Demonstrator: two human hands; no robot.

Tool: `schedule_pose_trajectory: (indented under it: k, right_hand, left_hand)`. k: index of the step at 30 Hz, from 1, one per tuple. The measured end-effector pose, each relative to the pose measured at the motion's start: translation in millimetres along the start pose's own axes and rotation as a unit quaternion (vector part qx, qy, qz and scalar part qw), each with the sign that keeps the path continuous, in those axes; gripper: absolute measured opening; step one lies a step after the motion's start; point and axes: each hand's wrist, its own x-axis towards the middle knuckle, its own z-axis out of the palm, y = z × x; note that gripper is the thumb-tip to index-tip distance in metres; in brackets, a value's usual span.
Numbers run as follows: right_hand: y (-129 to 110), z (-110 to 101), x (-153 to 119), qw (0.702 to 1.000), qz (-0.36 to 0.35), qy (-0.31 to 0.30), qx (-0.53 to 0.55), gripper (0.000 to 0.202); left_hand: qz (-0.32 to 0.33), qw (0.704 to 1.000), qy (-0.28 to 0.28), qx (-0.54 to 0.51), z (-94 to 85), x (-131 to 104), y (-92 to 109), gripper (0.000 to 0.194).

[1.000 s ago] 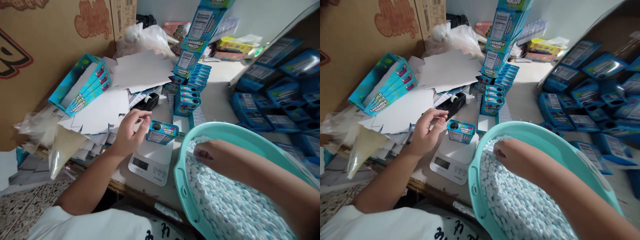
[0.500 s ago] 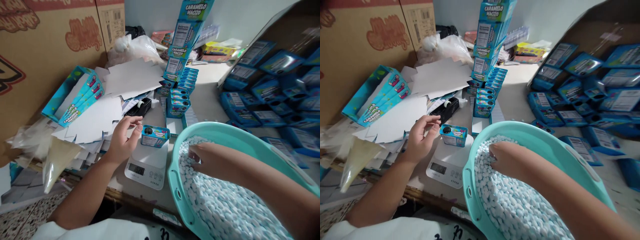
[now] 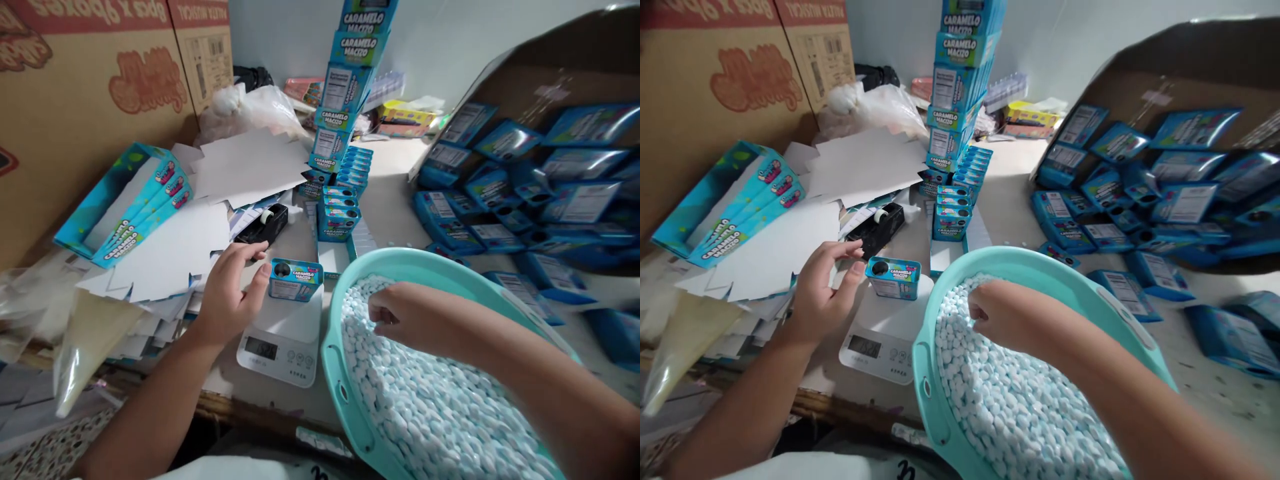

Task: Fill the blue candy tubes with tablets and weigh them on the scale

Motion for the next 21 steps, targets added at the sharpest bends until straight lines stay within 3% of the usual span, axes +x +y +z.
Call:
schedule_pose_trajectory:
  k: [2, 5, 9, 15, 21]
  right_hand:
    - [2, -6, -3, 1.0, -0.004, -0.021, 0.013, 0.017]
    - [-2, -20, -8, 0.992, -0.013, -0.033, 0.118, 0.023]
    - [-29, -41, -8, 0.974, -0.047, 0.063, 0.214, 0.033]
    - [-87, -52, 27, 0.945, -0.212, 0.227, 0.098, 0.012]
    - [-94, -46, 55, 0.934, -0.263, 0.243, 0.001, 0.014]
  left_hand:
    - [0.008, 1.0, 0.019, 0.02, -0.6, 0, -1, 0.022]
    - [0.006, 0.997, 0.069, 0.028, -4.0, 1, -2, 0.022]
    - [0.01, 0.996, 0.093, 0.008, -10.8, 3, -4, 0.024]
    - [0.017, 0.996, 0.092, 0.007, -9.0, 4, -9, 0.021]
    - [0.009, 0.997, 0.072, -0.003, -7.7, 3, -8, 0.024]
